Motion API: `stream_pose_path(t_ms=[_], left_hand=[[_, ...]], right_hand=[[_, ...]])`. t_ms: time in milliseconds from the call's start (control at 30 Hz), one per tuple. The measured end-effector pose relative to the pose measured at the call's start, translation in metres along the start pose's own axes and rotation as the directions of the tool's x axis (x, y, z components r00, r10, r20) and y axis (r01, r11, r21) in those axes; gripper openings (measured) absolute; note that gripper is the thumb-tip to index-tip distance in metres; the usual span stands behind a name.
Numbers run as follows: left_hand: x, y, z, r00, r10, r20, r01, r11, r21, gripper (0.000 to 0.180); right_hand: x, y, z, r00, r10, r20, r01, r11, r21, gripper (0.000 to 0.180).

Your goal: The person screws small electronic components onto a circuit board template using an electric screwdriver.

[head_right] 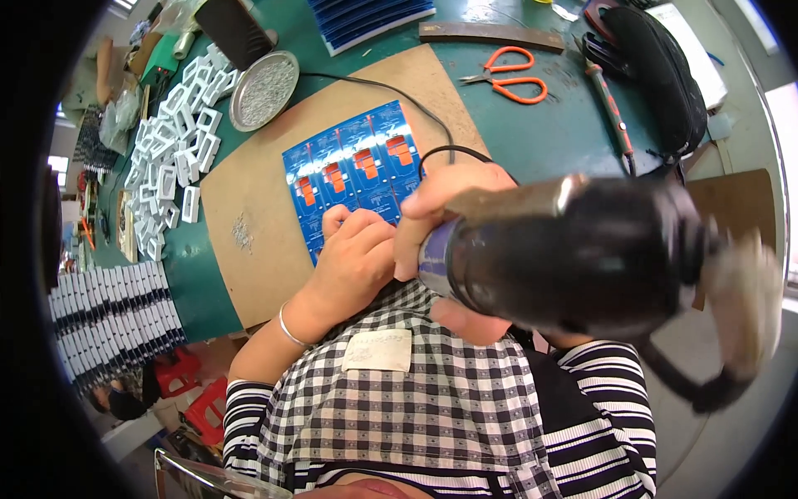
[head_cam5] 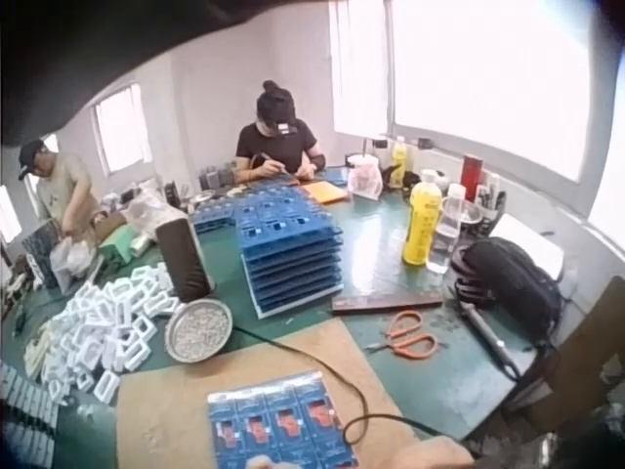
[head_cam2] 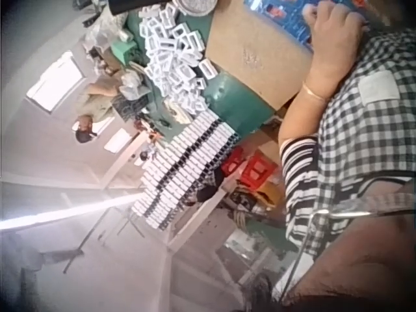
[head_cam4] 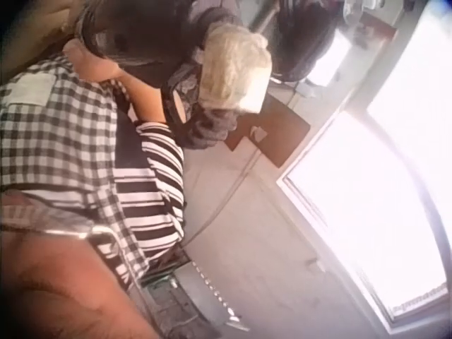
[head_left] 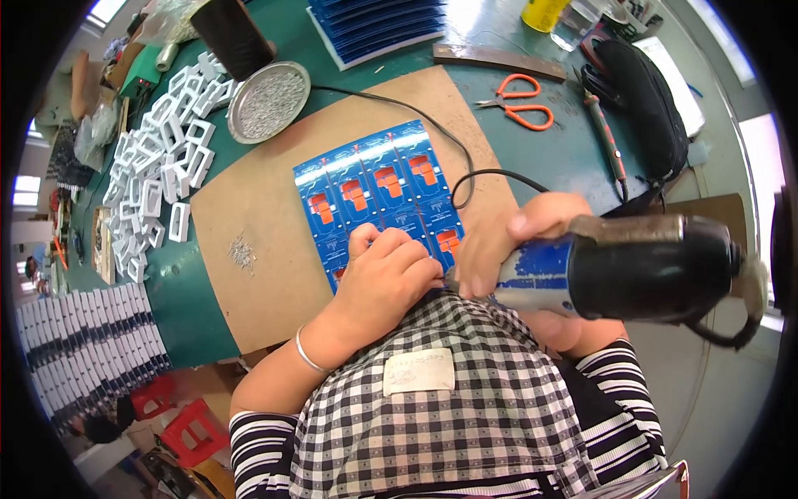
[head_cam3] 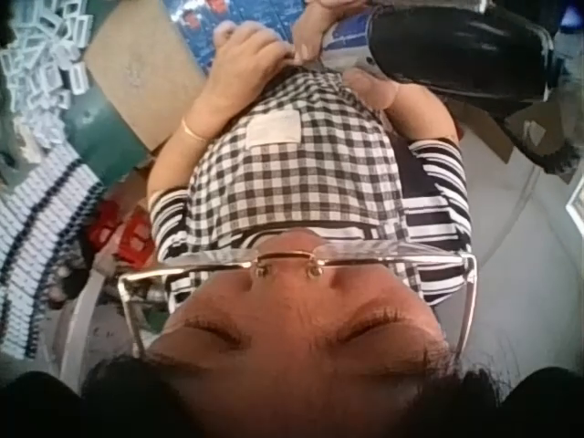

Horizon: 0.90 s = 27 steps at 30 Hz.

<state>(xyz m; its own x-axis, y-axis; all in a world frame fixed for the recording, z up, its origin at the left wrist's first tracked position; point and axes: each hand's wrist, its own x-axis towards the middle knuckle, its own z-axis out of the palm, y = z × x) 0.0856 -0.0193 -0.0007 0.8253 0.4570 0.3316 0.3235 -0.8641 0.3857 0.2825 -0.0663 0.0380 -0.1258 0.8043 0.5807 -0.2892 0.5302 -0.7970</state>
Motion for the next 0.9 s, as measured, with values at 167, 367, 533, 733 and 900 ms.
stream_pose_path(t_ms=[167, 367, 533, 733, 900], left_hand=[[-0.007, -0.007, -0.009, 0.999, -0.036, -0.038, 0.033, 0.997, -0.063, 0.016], [-0.042, -0.054, -0.063, 0.926, -0.253, -0.281, 0.315, 0.927, 0.202, 0.012], [-0.102, -0.096, -0.094, 0.820, -0.466, -0.334, 0.567, 0.741, 0.359, 0.005], [-0.097, -0.100, -0.085, 0.837, -0.494, -0.235, 0.547, 0.744, 0.384, 0.005], [-0.092, -0.100, -0.087, 0.881, -0.452, -0.143, 0.462, 0.750, 0.473, 0.010]], right_hand=[[0.005, -0.010, 0.021, 0.990, 0.142, -0.017, -0.142, 0.990, -0.013, 0.055], [0.016, 0.008, 0.019, 0.987, 0.005, 0.162, -0.018, 0.997, 0.077, 0.060], [0.019, 0.012, 0.025, 0.992, 0.122, -0.039, -0.115, 0.981, 0.159, 0.056], [0.025, 0.027, 0.002, 0.954, 0.203, -0.221, -0.151, 0.961, 0.232, 0.063], [0.026, 0.028, -0.006, 0.950, 0.205, -0.234, -0.093, 0.905, 0.414, 0.065]])
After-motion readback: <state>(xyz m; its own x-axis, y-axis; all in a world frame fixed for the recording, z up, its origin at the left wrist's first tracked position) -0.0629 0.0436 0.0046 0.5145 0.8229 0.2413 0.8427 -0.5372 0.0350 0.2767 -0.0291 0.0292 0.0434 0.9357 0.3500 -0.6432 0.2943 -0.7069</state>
